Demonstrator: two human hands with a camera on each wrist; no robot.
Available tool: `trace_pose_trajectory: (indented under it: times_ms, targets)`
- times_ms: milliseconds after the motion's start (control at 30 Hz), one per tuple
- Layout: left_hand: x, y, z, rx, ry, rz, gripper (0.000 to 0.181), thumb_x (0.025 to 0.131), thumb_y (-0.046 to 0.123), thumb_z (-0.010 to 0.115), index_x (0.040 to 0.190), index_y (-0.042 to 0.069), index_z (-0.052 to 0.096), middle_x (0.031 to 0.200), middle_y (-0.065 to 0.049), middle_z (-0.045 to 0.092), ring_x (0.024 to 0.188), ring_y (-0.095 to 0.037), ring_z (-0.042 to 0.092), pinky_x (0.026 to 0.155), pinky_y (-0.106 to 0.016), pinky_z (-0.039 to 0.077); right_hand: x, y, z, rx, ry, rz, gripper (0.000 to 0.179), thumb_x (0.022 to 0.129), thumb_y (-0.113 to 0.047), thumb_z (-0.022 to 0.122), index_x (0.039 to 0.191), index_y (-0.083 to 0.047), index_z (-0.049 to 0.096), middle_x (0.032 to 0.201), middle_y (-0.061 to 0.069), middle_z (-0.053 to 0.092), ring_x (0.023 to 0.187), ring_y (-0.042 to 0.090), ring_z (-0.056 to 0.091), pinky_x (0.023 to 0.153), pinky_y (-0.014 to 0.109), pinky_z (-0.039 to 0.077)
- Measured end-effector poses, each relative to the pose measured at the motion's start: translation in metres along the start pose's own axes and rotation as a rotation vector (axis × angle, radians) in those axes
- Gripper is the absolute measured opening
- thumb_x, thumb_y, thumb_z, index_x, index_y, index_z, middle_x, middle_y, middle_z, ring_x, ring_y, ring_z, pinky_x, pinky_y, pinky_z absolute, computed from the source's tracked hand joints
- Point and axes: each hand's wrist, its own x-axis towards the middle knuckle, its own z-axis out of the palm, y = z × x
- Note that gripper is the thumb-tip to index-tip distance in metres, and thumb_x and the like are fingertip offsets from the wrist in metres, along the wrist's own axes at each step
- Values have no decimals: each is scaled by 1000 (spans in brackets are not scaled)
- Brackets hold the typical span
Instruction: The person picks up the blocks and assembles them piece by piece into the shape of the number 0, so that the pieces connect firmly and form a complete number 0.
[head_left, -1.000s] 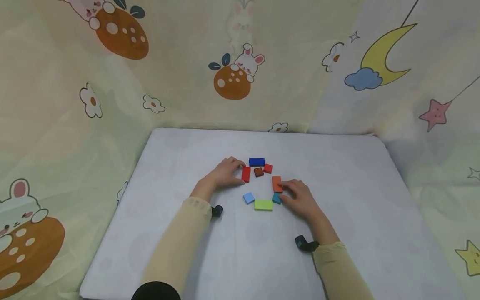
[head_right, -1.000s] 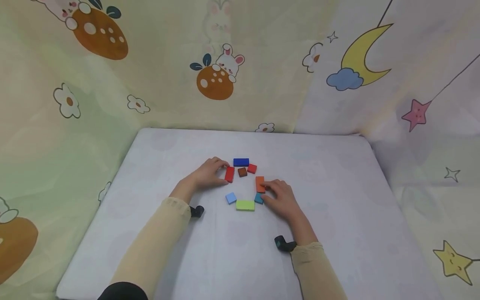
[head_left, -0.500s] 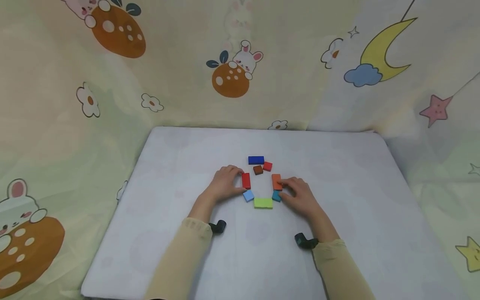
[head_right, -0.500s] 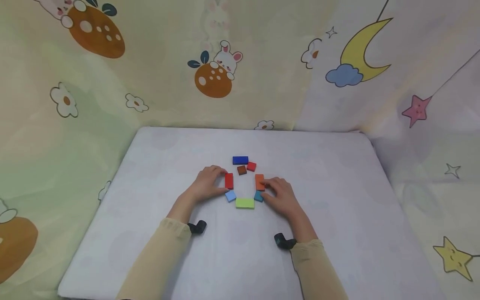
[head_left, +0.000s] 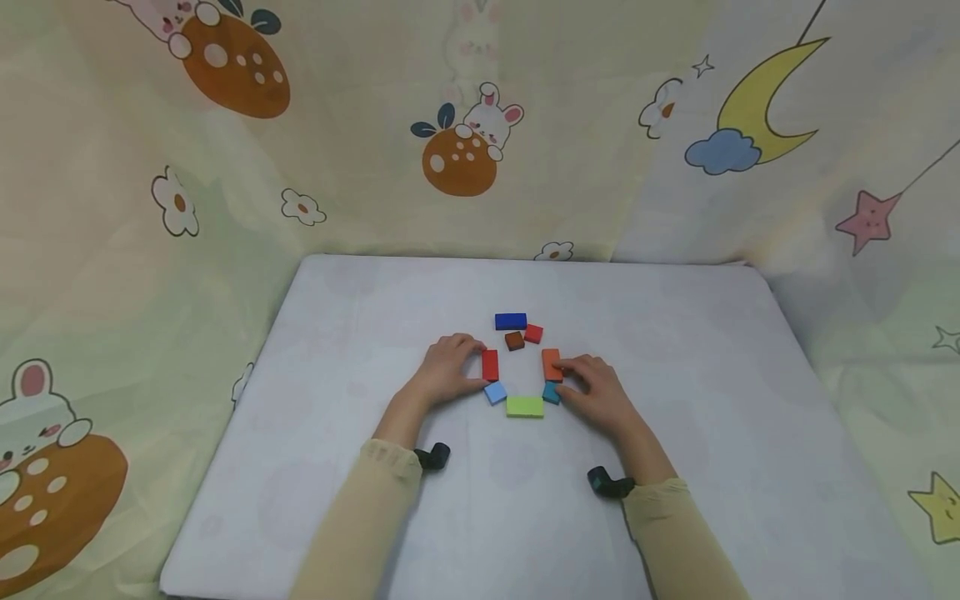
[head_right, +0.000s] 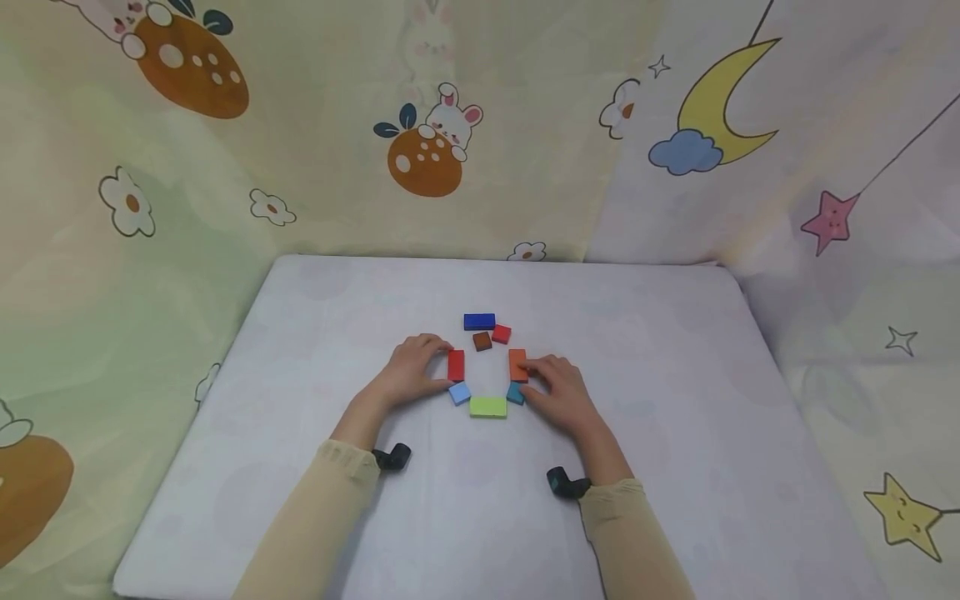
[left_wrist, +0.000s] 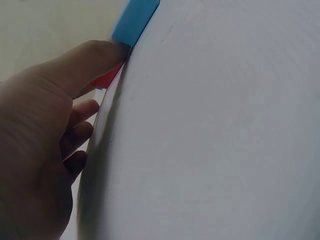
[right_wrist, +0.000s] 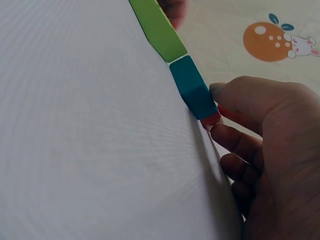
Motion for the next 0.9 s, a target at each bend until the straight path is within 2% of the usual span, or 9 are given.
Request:
trace_pose_trajectory:
  times_ms: [100, 233, 333, 400, 500, 633, 767, 900]
  targets:
    - [-2, -4, -1, -31, -35, 4, 66, 75, 60, 62, 133, 33, 43, 136, 4, 42, 126, -20, 36, 102, -46, 33, 0, 0, 1, 1, -3, 7, 43, 83, -48, 61, 123, -35, 53, 114, -9, 54, 108, 15, 43, 93, 46, 39]
    - [-8, -10, -3, -165, -59, -20, 60, 82, 52, 59, 137, 40, 37, 141, 7, 38, 133, -18, 31, 108, -47, 28, 0, 0, 1, 4, -13, 17, 43, 83, -47, 61, 123, -35, 53, 115, -10, 54, 109, 15, 43, 94, 46, 38]
    - [-16, -11, -2, -275, -49, -22, 49, 87, 47, 54, 134, 43, 40, 142, 10, 37, 135, -17, 28, 109, -47, 27, 0, -1, 1, 1, -12, 20, 42, 83, -46, 61, 123, -35, 53, 115, -10, 54, 109, 15, 43, 94, 46, 38]
    - [-21, -10, 1, -305, -33, -6, 45, 89, 48, 52, 133, 43, 42, 142, 10, 36, 135, -17, 27, 109, -48, 27, 1, -1, 1, -5, -6, 18, 42, 83, -45, 61, 122, -35, 53, 116, -10, 54, 109, 15, 43, 94, 46, 38]
    - [-28, -6, 7, -271, 15, 21, 46, 89, 51, 49, 134, 41, 41, 144, 8, 34, 136, -18, 27, 109, -48, 28, 1, -2, 1, -2, -4, 9, 42, 83, -45, 61, 122, -34, 53, 116, -9, 54, 109, 15, 43, 94, 46, 38]
    - [-35, 0, 14, -168, 68, -2, 52, 87, 56, 48, 136, 42, 37, 143, 9, 36, 135, -17, 29, 108, -46, 30, 2, -1, 1, 1, -9, 0, 43, 84, -46, 60, 124, -33, 53, 115, -8, 54, 109, 16, 43, 93, 47, 38]
    - [-38, 7, 17, -102, 86, -21, 60, 84, 60, 50, 138, 42, 33, 140, 9, 39, 134, -17, 31, 108, -46, 30, 0, -2, 1, 0, -4, 14, 43, 83, -46, 61, 123, -34, 53, 115, -9, 54, 109, 15, 43, 94, 47, 38]
    - [-39, 10, 19, -28, 80, -24, 65, 82, 66, 47, 139, 41, 31, 140, 9, 39, 135, -17, 29, 110, -44, 27, 0, -2, 1, 2, -5, 32, 42, 82, -46, 62, 122, -36, 53, 115, -11, 54, 110, 14, 42, 95, 46, 38]
